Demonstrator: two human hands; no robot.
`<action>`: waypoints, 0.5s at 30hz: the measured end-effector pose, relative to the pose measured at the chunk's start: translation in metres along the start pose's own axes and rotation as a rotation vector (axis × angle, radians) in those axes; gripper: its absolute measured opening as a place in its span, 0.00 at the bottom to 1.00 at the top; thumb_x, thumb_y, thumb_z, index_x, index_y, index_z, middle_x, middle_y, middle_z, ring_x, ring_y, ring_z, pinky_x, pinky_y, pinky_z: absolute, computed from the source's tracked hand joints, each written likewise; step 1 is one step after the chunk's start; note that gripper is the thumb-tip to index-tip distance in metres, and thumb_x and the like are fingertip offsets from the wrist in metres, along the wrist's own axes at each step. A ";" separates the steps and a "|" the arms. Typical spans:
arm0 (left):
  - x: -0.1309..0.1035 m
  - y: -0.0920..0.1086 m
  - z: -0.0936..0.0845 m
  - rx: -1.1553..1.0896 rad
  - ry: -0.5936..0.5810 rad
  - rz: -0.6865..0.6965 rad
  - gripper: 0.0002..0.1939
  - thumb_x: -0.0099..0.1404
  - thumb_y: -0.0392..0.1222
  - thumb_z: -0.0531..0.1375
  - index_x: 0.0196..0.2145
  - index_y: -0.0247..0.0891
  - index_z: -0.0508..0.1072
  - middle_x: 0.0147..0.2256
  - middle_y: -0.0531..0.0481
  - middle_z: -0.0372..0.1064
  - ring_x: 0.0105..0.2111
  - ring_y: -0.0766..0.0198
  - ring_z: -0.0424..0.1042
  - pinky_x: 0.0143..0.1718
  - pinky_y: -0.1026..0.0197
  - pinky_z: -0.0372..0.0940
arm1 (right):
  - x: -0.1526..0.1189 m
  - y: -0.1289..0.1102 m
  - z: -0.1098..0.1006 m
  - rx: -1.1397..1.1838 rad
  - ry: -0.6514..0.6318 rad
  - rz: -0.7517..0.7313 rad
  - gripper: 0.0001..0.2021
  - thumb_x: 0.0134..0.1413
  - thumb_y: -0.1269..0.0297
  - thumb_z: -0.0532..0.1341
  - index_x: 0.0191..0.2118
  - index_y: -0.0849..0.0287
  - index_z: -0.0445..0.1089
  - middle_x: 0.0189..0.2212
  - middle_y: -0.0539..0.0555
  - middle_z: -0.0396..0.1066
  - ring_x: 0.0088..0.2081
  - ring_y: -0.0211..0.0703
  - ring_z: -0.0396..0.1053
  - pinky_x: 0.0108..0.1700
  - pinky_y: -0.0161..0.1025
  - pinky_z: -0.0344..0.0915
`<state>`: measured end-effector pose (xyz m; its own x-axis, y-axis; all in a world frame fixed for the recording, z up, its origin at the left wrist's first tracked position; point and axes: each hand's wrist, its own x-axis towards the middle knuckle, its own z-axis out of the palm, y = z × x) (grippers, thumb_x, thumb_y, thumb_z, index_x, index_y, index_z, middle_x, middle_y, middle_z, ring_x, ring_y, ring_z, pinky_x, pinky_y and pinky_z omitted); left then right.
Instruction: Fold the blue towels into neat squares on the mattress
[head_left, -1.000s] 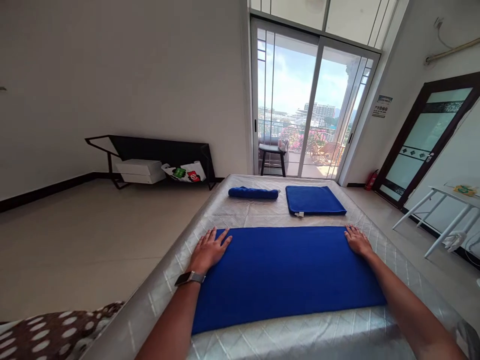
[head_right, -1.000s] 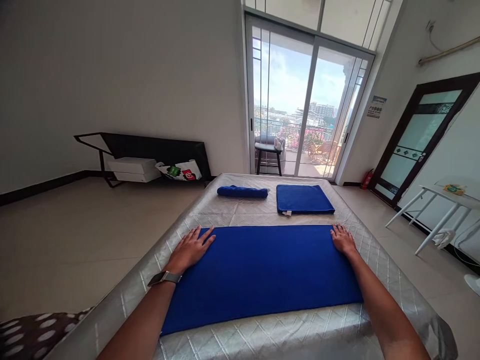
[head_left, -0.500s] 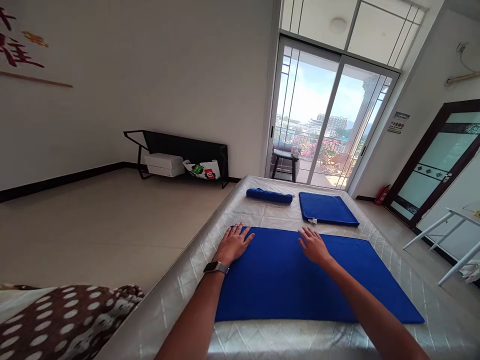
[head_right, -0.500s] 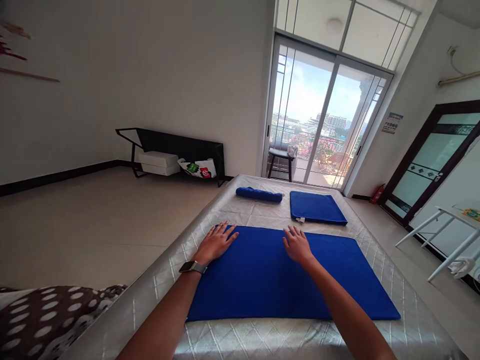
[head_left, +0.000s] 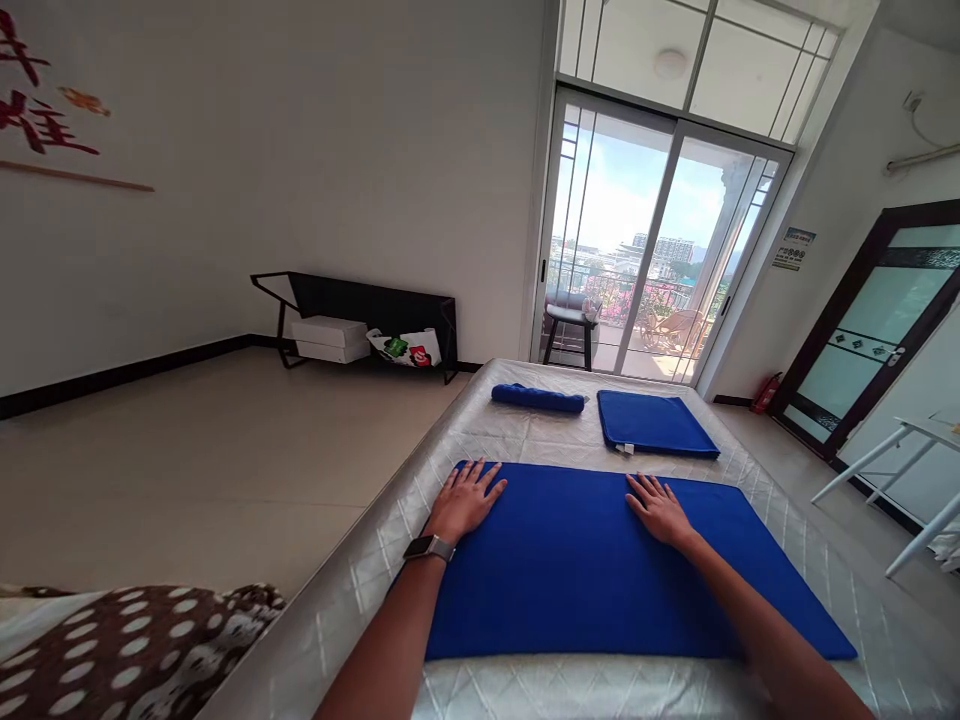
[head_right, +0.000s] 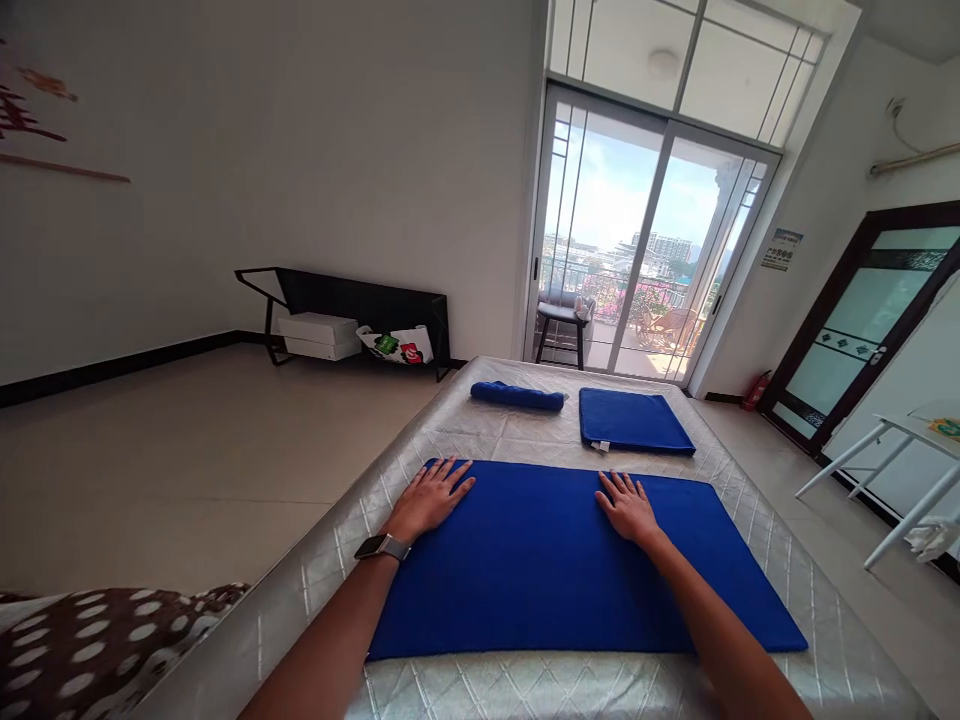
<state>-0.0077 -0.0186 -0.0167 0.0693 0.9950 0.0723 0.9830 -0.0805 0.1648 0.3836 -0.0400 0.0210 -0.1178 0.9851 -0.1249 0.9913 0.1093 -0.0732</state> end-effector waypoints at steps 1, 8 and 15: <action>0.001 -0.001 0.001 0.004 -0.008 -0.002 0.32 0.75 0.58 0.44 0.71 0.45 0.57 0.72 0.45 0.49 0.72 0.50 0.48 0.71 0.44 0.42 | -0.004 0.025 0.000 -0.022 0.013 0.050 0.31 0.71 0.46 0.39 0.75 0.44 0.43 0.75 0.46 0.40 0.75 0.46 0.36 0.73 0.52 0.37; 0.002 -0.003 0.003 0.026 0.006 0.004 0.31 0.75 0.57 0.45 0.70 0.46 0.57 0.72 0.45 0.51 0.71 0.50 0.48 0.71 0.43 0.42 | -0.028 0.151 -0.001 -0.069 0.063 0.362 0.31 0.71 0.52 0.38 0.75 0.53 0.44 0.75 0.52 0.41 0.74 0.46 0.39 0.72 0.53 0.44; -0.003 0.001 -0.003 -0.001 0.012 -0.057 0.32 0.74 0.59 0.44 0.70 0.49 0.57 0.72 0.47 0.49 0.72 0.44 0.47 0.70 0.40 0.45 | -0.032 0.145 -0.003 -0.072 0.071 0.373 0.31 0.71 0.53 0.36 0.75 0.55 0.43 0.75 0.55 0.42 0.74 0.48 0.40 0.71 0.57 0.46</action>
<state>-0.0072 -0.0215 -0.0132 0.0112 0.9972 0.0745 0.9852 -0.0238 0.1698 0.5318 -0.0548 0.0176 0.2539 0.9653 -0.0606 0.9671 -0.2522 0.0342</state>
